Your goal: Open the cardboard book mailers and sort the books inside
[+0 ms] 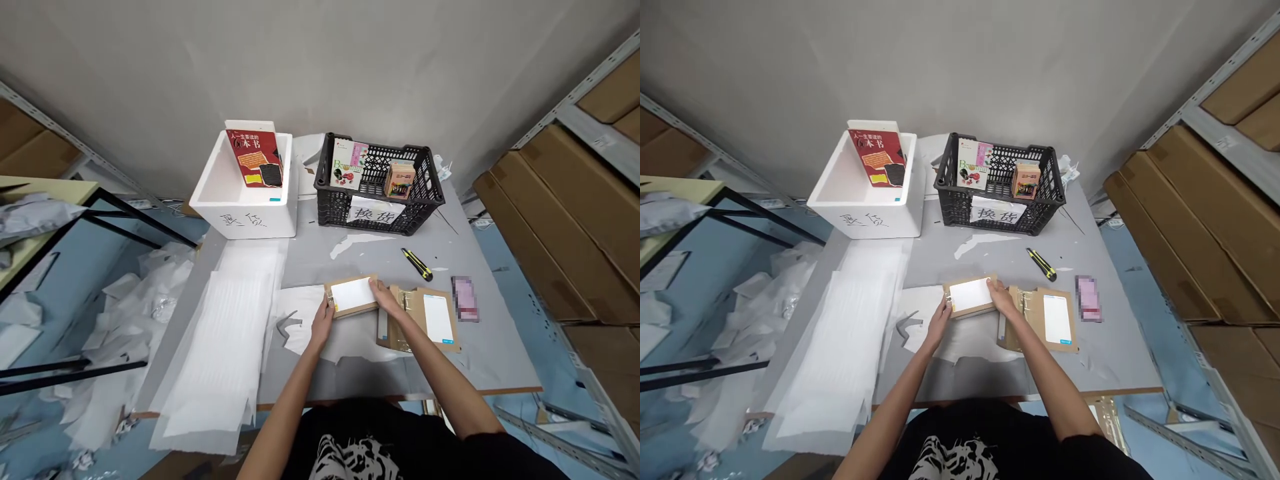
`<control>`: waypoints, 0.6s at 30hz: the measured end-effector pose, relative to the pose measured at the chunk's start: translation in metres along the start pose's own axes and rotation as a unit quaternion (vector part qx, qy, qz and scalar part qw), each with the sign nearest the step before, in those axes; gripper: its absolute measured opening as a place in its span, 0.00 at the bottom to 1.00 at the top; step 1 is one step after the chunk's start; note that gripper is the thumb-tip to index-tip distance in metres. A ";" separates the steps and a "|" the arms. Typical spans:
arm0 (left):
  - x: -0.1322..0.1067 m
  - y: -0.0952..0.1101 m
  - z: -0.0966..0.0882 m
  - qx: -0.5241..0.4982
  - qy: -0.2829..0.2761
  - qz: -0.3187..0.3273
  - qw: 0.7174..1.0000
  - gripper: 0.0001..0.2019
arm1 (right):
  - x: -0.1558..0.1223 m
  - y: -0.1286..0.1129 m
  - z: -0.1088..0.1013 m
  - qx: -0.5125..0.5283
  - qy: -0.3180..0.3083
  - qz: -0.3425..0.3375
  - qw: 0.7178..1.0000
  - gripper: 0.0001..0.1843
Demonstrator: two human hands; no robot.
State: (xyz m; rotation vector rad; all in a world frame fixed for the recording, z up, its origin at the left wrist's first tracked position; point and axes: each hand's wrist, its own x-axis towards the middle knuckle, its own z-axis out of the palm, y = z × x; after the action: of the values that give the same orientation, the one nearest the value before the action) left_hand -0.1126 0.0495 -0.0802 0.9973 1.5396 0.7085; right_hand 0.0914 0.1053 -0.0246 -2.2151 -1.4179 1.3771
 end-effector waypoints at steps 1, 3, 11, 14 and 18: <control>0.001 0.002 -0.003 0.006 0.001 -0.009 1.000 0.30 | 0.001 0.000 0.000 0.001 -0.007 0.006 1.000 0.39; 0.002 0.004 -0.009 0.019 0.006 -0.021 1.000 0.30 | 0.002 -0.002 0.001 0.002 -0.017 0.017 1.000 0.39; 0.008 0.006 -0.032 0.001 0.042 -0.020 0.999 0.28 | 0.006 -0.015 0.014 0.013 -0.020 0.006 1.000 0.36; 0.009 0.002 -0.038 -0.010 0.051 0.010 0.999 0.27 | 0.006 -0.015 0.025 0.017 -0.009 0.008 1.000 0.36; 0.006 -0.001 -0.042 -0.025 0.026 0.019 0.999 0.27 | 0.004 -0.011 0.033 0.025 -0.003 0.012 1.000 0.36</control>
State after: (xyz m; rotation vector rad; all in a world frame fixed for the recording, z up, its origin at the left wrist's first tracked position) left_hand -0.1539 0.0571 -0.0754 0.9794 1.5446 0.8015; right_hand 0.0594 0.1036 -0.0393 -2.2059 -1.3486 1.4119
